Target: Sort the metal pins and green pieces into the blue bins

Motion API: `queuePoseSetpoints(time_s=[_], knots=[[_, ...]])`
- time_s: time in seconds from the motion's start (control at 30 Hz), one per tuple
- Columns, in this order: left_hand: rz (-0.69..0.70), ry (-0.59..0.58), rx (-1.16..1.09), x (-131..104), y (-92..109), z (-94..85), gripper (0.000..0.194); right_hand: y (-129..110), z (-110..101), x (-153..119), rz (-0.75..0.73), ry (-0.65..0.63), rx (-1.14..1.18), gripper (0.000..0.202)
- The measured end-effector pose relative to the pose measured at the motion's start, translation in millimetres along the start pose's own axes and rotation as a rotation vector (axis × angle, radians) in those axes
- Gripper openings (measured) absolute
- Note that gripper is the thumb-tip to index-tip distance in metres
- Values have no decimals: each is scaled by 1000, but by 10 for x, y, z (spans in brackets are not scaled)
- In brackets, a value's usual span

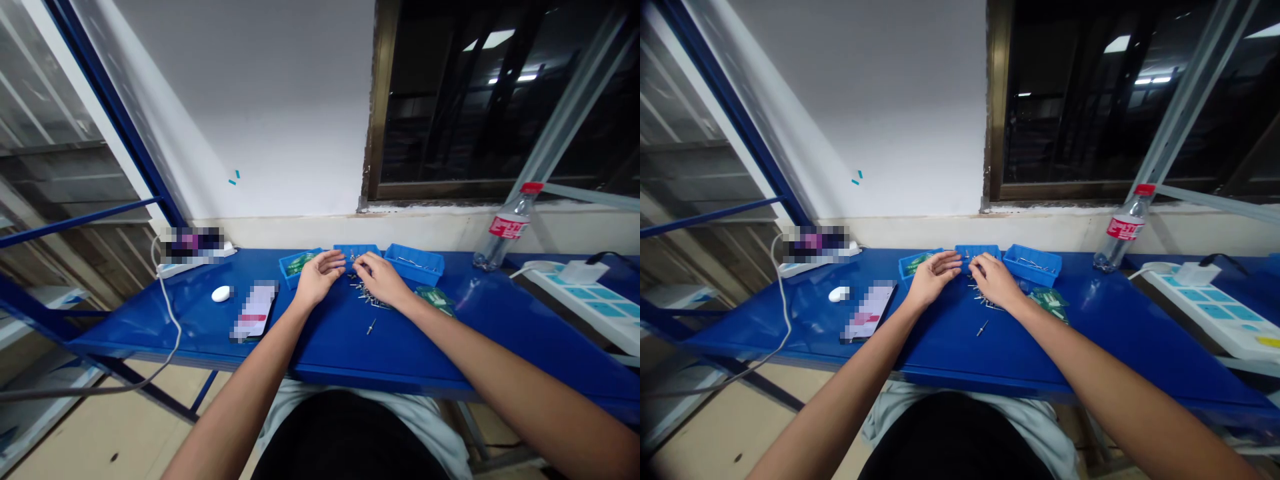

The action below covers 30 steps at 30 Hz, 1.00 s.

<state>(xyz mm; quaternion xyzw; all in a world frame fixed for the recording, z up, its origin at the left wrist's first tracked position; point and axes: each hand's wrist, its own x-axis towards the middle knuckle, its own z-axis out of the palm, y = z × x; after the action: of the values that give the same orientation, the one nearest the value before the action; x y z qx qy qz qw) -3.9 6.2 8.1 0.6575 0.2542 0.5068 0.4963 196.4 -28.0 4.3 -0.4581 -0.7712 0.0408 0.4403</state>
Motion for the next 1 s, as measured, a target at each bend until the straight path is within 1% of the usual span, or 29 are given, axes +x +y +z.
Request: queuePoseSetpoints(time_s=[0.07, 0.17, 0.3, 0.37, 0.43, 0.5, 0.53, 0.57, 0.63, 0.73, 0.77, 0.8, 0.9, 1.0], knots=[[4, 42, 25, 13, -23, -13, 47, 35, -13, 36, 47, 40, -15, 20], [-14, 81, 65, 27, -54, -35, 43, 61, -53, 83, 67, 77, -40, 21], [-54, 114, 73, 33, -70, -50, 39, 90, -189, 91, 112, 123, -90, 21], [-68, 133, 89, 34, -67, -48, 38, 142, -301, 66, 164, 144, -199, 18], [-73, 143, 112, 33, -59, -42, 39, 219, -425, 31, 246, 173, -402, 16], [-69, 147, 134, 31, -51, -35, 40, 291, -531, -3, 332, 156, -572, 19], [-67, 147, 142, 29, -46, -32, 41, 315, -567, -16, 348, 136, -618, 22], [-66, 146, 150, 27, -42, -30, 41, 328, -586, -24, 338, 98, -629, 24], [-64, 142, 165, 22, -34, -28, 41, 317, -571, -31, 241, -10, -559, 22], [-57, 136, 188, 14, -26, -30, 40, 235, -427, -33, -24, -195, -349, 13], [-54, 134, 195, 10, -26, -32, 40, 201, -360, -36, -105, -240, -299, 15], [-51, 132, 200, 7, -27, -34, 40, 170, -291, -41, -153, -274, -272, 18], [-43, 121, 216, -1, -44, -43, 39, 104, -115, -58, -162, -321, -276, 20], [-31, 101, 234, -6, -69, -49, 35, 78, -19, -67, -146, -312, -297, 19]])
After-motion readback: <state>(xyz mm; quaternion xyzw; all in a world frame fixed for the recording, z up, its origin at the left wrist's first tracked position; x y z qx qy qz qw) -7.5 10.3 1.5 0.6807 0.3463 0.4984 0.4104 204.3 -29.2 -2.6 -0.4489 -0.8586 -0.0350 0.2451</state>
